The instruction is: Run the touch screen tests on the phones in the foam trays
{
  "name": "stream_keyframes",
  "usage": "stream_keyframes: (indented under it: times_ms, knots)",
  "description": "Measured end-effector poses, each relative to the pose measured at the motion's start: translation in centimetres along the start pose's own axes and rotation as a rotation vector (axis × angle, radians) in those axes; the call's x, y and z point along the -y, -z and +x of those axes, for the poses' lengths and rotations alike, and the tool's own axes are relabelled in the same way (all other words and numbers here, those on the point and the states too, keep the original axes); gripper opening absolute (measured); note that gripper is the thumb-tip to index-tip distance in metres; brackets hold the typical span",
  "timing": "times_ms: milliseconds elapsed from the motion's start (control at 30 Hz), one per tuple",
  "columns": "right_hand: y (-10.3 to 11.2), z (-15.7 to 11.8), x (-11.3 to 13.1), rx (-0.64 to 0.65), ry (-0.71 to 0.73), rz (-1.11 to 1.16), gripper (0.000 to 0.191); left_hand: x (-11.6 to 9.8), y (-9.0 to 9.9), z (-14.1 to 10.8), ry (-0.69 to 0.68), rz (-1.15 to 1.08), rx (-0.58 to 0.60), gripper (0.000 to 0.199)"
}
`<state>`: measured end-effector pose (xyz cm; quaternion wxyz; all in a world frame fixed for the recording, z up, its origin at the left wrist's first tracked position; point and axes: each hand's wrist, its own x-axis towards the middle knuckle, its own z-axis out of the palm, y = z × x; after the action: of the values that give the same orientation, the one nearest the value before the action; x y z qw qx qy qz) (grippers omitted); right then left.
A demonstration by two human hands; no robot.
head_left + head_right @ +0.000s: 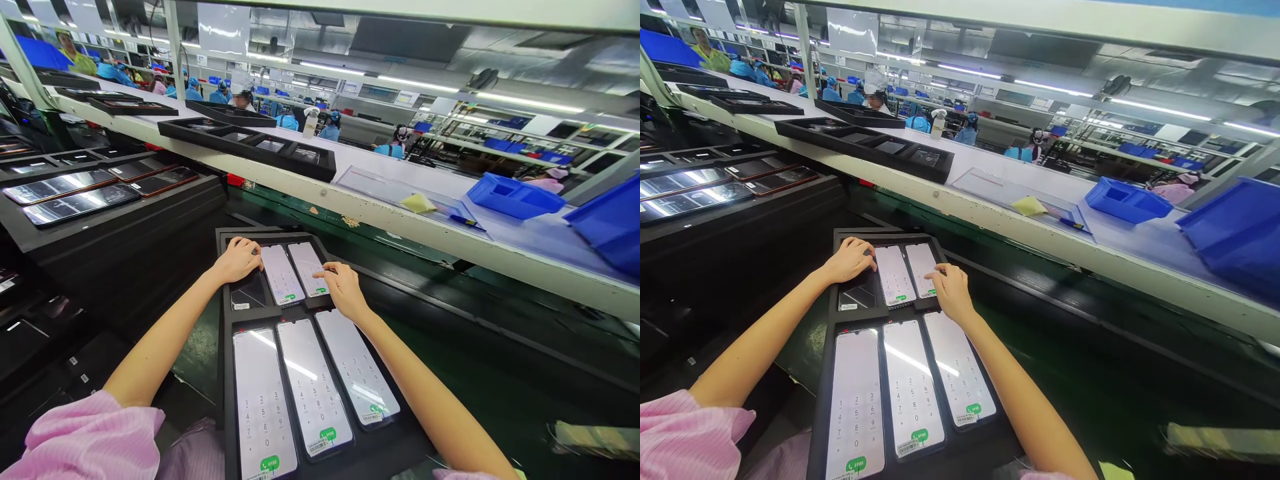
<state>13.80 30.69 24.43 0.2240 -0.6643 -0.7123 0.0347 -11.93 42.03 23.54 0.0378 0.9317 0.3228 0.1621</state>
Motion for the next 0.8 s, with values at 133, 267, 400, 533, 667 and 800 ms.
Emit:
stream_keyframes:
  times_ms: [133,267,400,533,667,800]
  knots:
    - [0.0,-0.2,1.1,0.121,0.158,-0.019,0.049,0.0,0.1,-0.2,-0.012,0.008,-0.002,0.048]
    - [-0.1,-0.2,3.1,0.256,0.318,-0.059,0.048,0.1,0.2,-0.4,-0.027,0.019,-0.005,0.046]
    - [-0.6,0.2,4.2,0.308,0.37,-0.08,0.047,0.5,0.0,-0.5,-0.045,0.026,-0.009,0.045]
    - [-0.9,1.0,4.1,0.267,0.343,-0.098,0.048,0.6,-0.3,-0.4,-0.068,0.032,-0.002,0.041]
    - [-0.8,1.7,3.9,0.192,0.32,-0.098,0.049,0.4,-0.3,-0.2,-0.056,0.026,-0.004,0.044]
    - [-0.7,1.7,3.5,0.142,0.324,-0.065,0.051,-0.1,0.0,0.1,-0.043,0.025,-0.011,0.047]
